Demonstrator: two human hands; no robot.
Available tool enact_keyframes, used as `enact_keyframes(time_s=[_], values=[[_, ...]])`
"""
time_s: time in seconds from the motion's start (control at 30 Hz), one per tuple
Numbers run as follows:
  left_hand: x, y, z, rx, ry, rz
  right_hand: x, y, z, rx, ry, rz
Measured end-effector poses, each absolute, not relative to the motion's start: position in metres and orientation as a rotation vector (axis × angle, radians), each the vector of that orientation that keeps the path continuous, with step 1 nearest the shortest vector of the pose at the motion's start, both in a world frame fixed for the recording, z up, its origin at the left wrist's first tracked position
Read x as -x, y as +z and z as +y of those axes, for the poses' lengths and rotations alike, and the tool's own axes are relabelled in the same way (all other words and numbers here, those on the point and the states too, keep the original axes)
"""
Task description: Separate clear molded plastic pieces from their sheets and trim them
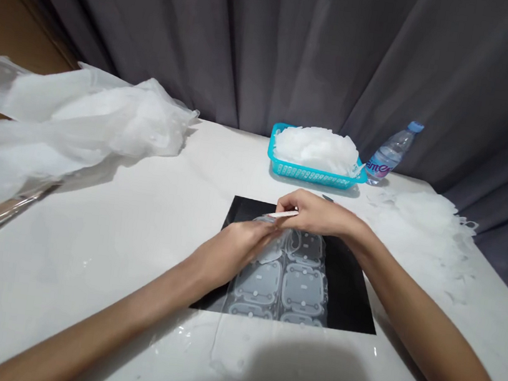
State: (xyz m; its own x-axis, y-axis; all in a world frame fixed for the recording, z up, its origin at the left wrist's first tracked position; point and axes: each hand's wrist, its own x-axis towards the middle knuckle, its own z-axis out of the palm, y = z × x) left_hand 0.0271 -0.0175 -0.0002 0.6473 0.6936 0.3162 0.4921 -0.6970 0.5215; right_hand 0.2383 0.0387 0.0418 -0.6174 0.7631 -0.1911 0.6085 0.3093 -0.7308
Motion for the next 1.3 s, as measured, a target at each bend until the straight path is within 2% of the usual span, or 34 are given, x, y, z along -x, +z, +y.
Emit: enact_keyframes(time_s=[0.13, 0.2, 0.43, 0.67, 1.0, 1.3], values=[[-0.033, -0.006, -0.032, -2.899, 0.659, 0.871, -0.234, 0.023, 0.046, 1.596, 0.816, -2.283], [-0.032, -0.006, -0.035, -2.945, 0.697, 0.886, -0.238, 0.018, 0.050, 1.640, 0.780, -2.225], [-0.016, 0.002, -0.010, -2.073, 0.716, 1.116, -0.270, 0.036, 0.046, 1.245, 1.229, -2.157], [-0.015, -0.001, -0.005, -1.852, 0.773, 1.087, -0.263, 0.025, 0.033, 0.990, 1.497, -2.091], [-0.017, 0.001, -0.021, -2.077, 0.934, 0.971, -0.265, 0.037, 0.027, 0.930, 1.538, -2.073], [-0.022, 0.003, -0.020, -2.112, 0.923, 1.058, -0.256, 0.042, 0.018, 0.972, 1.359, -2.087]])
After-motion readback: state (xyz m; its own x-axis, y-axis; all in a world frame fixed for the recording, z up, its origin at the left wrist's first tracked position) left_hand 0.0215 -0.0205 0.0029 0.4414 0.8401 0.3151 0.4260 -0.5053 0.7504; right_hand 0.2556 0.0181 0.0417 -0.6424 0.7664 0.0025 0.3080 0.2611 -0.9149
